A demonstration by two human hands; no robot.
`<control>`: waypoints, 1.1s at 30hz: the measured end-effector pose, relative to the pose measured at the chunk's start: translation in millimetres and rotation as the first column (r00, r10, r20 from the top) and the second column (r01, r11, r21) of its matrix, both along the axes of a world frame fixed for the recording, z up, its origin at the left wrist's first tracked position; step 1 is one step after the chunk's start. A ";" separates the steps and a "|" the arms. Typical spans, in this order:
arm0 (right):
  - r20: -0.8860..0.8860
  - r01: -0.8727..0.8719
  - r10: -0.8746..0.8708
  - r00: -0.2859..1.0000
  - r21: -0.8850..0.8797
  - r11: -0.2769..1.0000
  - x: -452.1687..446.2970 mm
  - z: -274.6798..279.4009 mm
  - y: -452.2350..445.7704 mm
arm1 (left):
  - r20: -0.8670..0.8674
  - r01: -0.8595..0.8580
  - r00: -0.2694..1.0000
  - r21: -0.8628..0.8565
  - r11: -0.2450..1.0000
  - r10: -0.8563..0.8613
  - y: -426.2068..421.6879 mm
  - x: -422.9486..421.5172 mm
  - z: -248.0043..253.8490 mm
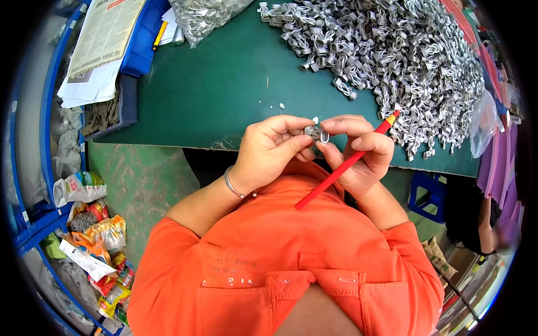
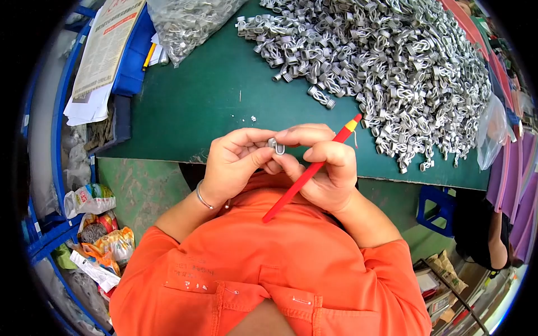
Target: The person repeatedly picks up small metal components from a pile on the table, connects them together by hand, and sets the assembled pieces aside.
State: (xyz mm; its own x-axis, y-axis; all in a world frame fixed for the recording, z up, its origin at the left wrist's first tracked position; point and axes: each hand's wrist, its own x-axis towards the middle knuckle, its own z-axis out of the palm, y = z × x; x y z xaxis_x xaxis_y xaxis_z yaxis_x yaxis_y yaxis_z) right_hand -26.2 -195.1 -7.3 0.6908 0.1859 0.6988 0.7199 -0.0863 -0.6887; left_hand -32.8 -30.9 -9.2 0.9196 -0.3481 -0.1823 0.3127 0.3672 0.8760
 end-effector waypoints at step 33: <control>-0.162 0.332 -0.373 0.914 -0.232 0.914 21.9 -2.3 -30.1 | -0.168 -0.011 0.986 0.021 1.000 0.015 -5.2 19.2 18.3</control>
State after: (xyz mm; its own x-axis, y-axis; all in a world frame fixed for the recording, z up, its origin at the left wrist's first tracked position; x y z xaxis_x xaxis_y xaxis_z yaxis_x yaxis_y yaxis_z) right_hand -4.3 -225.1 -9.6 0.8567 0.0232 0.5154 0.4677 -0.4564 -0.7569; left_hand -13.7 -36.1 9.1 0.8796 -0.3310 -0.3416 0.4514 0.3548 0.8187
